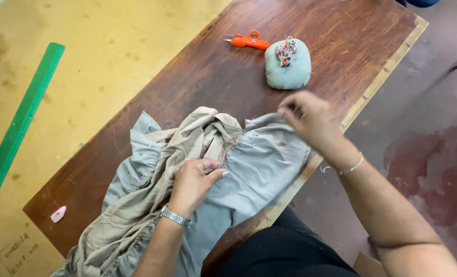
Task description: Pinning two pieces of fabric together along a seam on a wooden table
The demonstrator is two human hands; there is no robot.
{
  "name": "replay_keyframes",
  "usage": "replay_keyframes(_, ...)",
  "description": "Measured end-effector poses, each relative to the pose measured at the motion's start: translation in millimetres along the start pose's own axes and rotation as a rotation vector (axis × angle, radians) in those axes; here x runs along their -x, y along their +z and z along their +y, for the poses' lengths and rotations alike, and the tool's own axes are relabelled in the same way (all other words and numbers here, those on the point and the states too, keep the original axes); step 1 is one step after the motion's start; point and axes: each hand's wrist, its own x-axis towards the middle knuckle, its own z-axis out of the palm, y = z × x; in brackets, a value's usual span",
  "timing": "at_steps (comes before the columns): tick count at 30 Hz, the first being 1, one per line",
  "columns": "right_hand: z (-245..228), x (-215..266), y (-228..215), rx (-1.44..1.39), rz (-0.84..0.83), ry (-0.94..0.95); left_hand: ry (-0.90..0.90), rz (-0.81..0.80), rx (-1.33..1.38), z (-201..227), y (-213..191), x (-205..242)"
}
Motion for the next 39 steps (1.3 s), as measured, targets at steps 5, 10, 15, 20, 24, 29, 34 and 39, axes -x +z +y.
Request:
replay_keyframes(5,83,-44,-13,0.334,0.036,0.087,0.004,0.021,-0.054,1,-3,5)
replay_keyframes(10,95,-74,-13,0.372,0.066,0.085,0.030,0.051,-0.097,0,-1,-3)
replay_keyframes(15,89,-90,-12,0.411,-0.071,0.065,0.138,0.109,-0.110,-6,3,-1)
replay_keyframes(20,112,-89,8,0.717,0.012,-0.083,0.164,0.099,-0.083,0,0,0)
replay_keyframes(24,123,-87,11,0.686,-0.141,-0.033,0.184,0.098,-0.042,-5,-2,6)
replay_keyframes(29,107,-36,-27,0.512,-0.009,0.034,0.125,0.096,-0.023,-1,-1,8)
replay_keyframes(34,-94,46,-19,-0.224,-0.284,0.231,0.161,0.130,-0.077,2,0,7)
replay_keyframes(39,-82,110,46,0.075,-0.309,0.176,0.005,0.074,-0.076,12,-6,17)
